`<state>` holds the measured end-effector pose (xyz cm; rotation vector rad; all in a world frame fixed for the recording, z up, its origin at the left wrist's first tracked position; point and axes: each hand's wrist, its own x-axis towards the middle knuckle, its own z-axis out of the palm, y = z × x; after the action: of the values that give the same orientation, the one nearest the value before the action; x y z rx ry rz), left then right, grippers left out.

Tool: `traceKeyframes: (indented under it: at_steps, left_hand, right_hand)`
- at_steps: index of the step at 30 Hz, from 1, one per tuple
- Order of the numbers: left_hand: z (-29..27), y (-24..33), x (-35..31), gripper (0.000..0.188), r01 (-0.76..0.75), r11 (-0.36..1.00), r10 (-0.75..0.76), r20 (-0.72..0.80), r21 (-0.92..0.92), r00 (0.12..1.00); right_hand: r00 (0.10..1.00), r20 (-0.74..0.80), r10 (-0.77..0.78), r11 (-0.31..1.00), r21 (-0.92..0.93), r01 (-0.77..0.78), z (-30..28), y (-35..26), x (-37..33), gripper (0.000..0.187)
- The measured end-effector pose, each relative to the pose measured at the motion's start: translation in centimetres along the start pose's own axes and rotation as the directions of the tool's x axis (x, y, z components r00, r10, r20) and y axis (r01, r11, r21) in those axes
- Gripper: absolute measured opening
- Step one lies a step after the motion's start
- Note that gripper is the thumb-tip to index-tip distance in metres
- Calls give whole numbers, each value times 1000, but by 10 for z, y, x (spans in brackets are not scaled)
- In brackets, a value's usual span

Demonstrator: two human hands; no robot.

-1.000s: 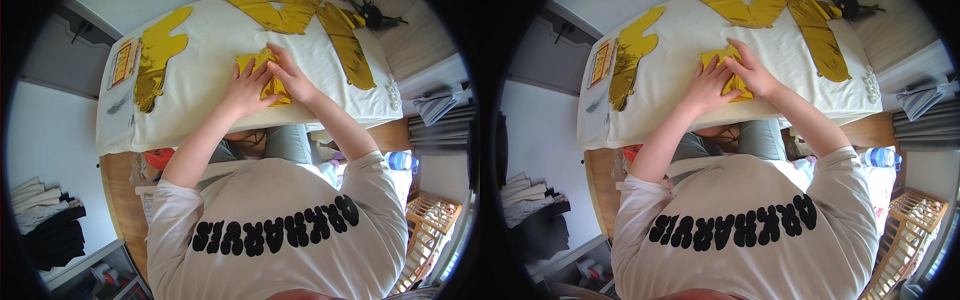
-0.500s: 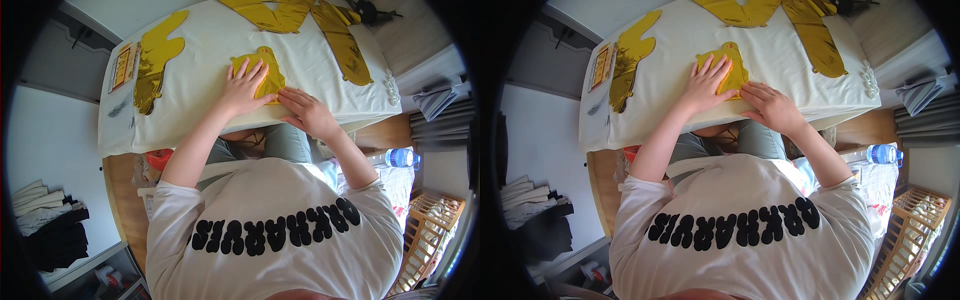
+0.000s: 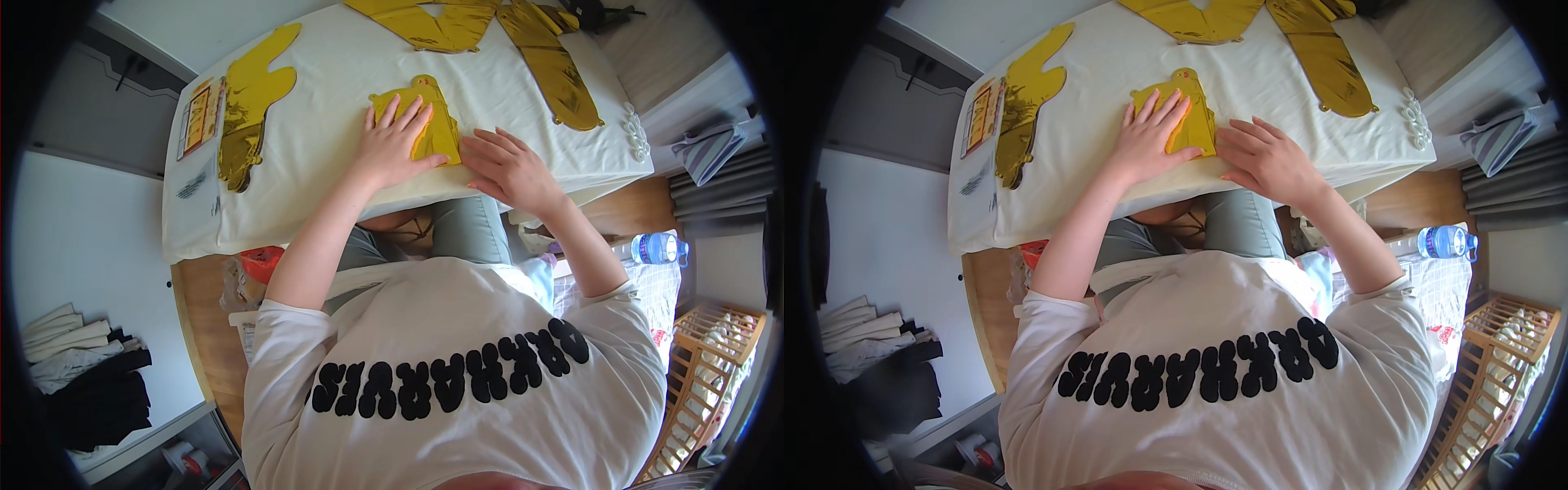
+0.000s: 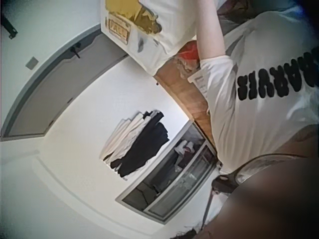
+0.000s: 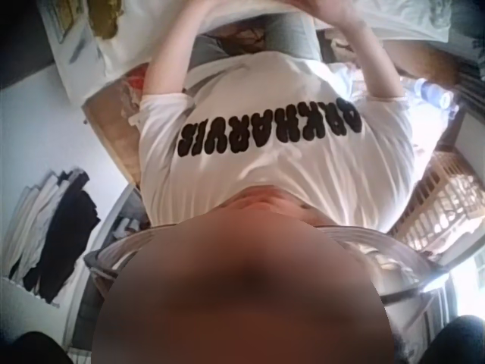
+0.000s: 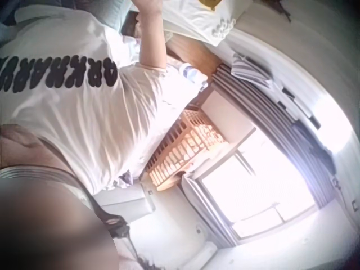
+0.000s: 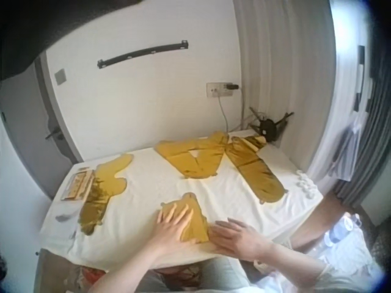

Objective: Folding gold-colored foil sheets into compact squares and organizing them on cardboard bases.

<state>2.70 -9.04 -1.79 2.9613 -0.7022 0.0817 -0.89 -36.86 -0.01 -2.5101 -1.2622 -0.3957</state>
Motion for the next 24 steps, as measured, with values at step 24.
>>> traceKeyframes:
  at_steps: [24]
  left_hand:
    - [6,-2,2,117,-13,1000,12,-23,-23,1000]
  right_hand:
    - [995,101,-15,982,187,-4,-2,6,11,35]
